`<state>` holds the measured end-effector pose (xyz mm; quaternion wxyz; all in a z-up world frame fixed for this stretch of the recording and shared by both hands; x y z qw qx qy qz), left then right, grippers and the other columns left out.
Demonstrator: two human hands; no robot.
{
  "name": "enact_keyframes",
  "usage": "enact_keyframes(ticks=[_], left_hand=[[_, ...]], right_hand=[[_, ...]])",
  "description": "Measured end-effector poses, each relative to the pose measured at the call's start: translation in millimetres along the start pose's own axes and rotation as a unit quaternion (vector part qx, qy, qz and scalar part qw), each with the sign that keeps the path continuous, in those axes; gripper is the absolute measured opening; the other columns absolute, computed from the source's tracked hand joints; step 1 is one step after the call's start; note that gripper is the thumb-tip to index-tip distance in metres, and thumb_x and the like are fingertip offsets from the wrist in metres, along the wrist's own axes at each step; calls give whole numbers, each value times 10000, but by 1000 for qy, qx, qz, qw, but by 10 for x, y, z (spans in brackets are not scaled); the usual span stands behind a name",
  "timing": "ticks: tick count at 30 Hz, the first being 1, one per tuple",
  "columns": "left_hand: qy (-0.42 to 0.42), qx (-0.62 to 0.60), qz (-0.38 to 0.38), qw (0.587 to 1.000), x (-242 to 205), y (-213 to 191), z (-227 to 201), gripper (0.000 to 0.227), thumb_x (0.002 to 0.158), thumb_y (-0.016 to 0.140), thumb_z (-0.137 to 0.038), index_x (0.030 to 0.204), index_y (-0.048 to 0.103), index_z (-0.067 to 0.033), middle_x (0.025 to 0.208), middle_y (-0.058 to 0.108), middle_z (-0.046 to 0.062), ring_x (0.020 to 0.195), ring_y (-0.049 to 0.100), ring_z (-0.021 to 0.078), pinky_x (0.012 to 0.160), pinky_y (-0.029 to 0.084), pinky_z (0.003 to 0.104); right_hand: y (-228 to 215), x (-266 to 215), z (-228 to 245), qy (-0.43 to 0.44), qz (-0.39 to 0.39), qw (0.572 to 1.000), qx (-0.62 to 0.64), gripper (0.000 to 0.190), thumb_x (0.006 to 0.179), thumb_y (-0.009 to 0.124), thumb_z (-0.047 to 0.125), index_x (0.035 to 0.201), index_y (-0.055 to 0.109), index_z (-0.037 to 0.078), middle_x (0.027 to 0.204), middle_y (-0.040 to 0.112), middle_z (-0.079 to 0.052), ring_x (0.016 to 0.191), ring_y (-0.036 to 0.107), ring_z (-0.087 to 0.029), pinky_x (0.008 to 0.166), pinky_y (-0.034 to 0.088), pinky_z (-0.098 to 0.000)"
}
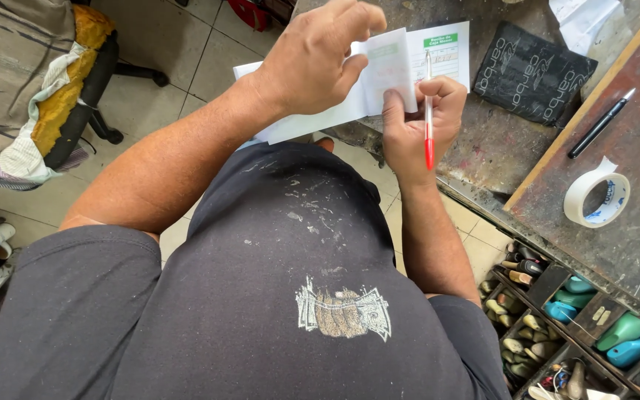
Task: Filling out a repair receipt and handling shoes and bags at a service counter
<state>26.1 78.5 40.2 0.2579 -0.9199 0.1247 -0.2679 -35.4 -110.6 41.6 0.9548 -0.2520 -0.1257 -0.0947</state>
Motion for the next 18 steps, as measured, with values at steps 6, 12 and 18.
enact_keyframes(ticks=[6,12,18], left_hand=[[-180,-18,-20,983,49,43,132,339,943,722,-439,953,601,-123,749,573,-16,680,548,178,607,424,385],[-212,-66,33,975,-48,-112,159,426,714,554,-7,1138,563,-50,822,618,38,755,569,196,636,449,351],[-76,131,-26,988,-230,-51,227,279,706,632,67,931,597,-93,876,593,33,763,549,275,557,432,431]], right_hand=[[106,-65,21,-177,0,980,-91,312,937,753,67,1014,455,117,788,536,-38,607,536,-198,547,435,-346],[357,-165,176,-322,54,941,-89,193,967,693,41,987,501,52,857,666,-151,727,662,-330,704,575,-446],[380,-182,335,-333,134,930,-78,203,926,696,9,965,497,19,935,659,-158,818,635,-378,795,556,-450]])
Point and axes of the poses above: each hand's wrist, its own x-axis towards the middle knuckle, its own y-axis out of the palm, z = x × y, the point moved 2 cm from there along x, towards the middle knuckle
